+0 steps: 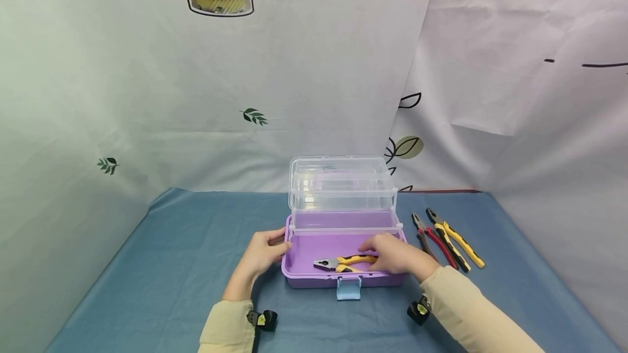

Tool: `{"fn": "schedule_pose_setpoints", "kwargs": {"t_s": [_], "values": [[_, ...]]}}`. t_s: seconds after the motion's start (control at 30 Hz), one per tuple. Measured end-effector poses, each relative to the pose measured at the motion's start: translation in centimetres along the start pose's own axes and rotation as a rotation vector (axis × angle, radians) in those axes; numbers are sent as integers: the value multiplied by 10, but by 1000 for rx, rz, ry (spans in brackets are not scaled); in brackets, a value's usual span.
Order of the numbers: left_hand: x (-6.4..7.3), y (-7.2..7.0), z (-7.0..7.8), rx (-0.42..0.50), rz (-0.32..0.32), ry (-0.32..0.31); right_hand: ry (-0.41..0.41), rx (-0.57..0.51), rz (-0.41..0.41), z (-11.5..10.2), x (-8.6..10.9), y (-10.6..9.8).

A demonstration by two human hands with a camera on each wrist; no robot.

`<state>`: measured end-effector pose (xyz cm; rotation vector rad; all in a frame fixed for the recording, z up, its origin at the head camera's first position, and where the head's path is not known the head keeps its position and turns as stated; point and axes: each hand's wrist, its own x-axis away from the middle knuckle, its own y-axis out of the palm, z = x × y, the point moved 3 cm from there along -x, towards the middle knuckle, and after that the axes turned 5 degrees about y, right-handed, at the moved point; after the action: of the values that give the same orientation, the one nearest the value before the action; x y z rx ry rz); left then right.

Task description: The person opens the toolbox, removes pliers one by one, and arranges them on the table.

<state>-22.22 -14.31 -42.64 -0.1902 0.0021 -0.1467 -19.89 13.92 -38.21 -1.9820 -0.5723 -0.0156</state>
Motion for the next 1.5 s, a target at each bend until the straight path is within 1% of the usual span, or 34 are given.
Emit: {"fn": "schedule_pose_setpoints", "kwargs": {"t_s": [0.13,0.23,0.47,0.67,0.97,1.2,1.5], "values": [[-1,0,-1,2,2,2,-12,34,-13,-1,-2,2],[-1,0,0,3,-12,5,-11,69,-10,-1,-3,2],[-2,0,2,11,-20,8,19,160,9,-4,-5,3],[0,0,4,32,-18,11,45,219,0,-7,-7,4],[0,-1,2,15,-25,4,86,212,9,-3,-9,6],[1,0,0,9,-16,-2,132,165,-42,1,-8,8],[0,0,1,22,-9,6,136,180,-64,3,-13,7]]}}
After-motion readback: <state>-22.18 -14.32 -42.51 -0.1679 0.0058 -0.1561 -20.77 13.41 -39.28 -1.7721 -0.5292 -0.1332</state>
